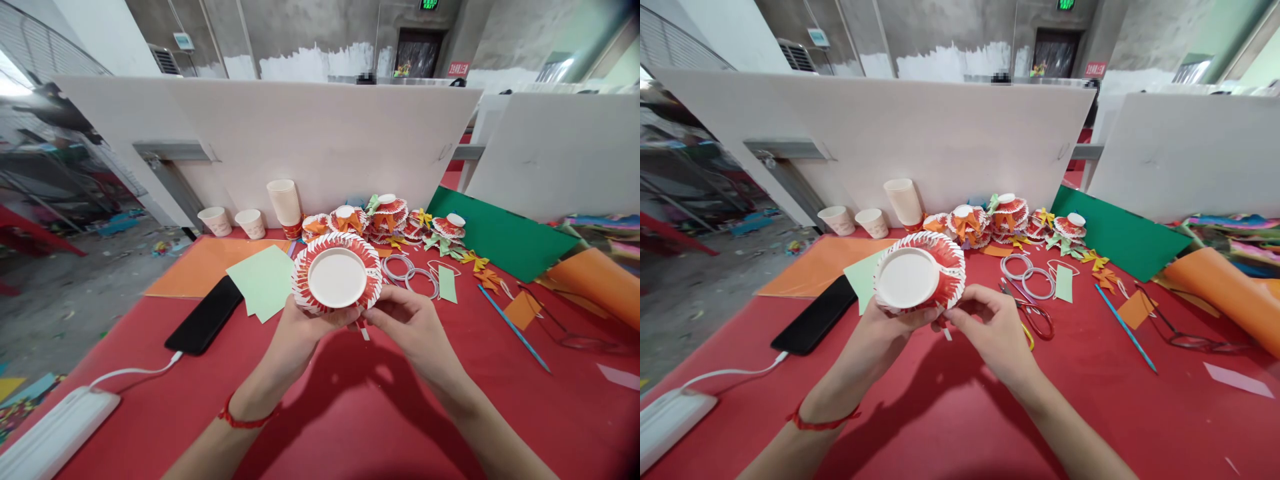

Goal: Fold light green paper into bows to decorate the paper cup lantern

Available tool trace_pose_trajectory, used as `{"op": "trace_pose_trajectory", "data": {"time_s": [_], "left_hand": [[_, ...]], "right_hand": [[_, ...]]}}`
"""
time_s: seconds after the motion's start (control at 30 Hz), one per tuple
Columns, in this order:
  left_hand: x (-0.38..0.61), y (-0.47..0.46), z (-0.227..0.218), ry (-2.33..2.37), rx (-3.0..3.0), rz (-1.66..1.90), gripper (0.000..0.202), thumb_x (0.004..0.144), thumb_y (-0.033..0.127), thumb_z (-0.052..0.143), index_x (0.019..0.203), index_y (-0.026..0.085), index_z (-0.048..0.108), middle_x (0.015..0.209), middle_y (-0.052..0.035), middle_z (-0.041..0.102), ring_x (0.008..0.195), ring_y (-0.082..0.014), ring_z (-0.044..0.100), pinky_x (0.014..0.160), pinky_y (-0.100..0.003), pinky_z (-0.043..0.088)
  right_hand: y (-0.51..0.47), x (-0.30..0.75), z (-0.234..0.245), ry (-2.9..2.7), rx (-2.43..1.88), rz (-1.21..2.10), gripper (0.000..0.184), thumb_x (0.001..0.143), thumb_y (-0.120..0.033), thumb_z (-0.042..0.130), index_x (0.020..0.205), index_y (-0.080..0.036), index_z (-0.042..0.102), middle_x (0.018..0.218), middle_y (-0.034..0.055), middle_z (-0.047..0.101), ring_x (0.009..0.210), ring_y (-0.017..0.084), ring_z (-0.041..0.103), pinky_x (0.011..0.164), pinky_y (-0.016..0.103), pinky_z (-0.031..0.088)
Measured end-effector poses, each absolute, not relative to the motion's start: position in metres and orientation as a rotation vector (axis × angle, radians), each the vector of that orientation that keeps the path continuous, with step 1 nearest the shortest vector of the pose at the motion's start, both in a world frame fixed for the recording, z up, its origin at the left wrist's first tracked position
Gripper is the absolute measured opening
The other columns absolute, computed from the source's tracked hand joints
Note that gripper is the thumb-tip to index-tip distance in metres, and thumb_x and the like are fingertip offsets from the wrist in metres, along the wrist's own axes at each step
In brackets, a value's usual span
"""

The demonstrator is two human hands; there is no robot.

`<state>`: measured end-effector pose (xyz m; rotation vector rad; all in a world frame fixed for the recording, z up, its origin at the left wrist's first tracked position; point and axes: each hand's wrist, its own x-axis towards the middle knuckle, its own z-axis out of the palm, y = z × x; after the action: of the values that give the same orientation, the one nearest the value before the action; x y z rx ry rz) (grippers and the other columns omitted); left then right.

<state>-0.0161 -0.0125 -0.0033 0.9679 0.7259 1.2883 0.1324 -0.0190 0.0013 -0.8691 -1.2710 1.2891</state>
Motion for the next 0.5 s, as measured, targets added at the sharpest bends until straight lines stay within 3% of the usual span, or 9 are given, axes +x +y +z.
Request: {"op": "trace_pose_trajectory", "data": {"time_s": [0.5], "left_hand": [[-0.0190, -0.0104, -0.0060, 0.657, 1.061, 1.250, 0.015, 0.067, 0.011, 0.078, 0.079, 0.015, 0.070, 0.069, -0.0004, 0.070, 0.058, -0.0105, 0.061, 0.053, -0.020, 0.054]], "right_hand": [[-0.0193, 0.1325, 0.0004, -1.308, -0.868, 1.290, 0.006, 0.072, -0.018, 0.067, 0.066, -0.019, 0.068, 0.062, -0.0019, 0.068, 0.059, 0.012, 0.062, 0.060, 0.024, 0.050]]}}
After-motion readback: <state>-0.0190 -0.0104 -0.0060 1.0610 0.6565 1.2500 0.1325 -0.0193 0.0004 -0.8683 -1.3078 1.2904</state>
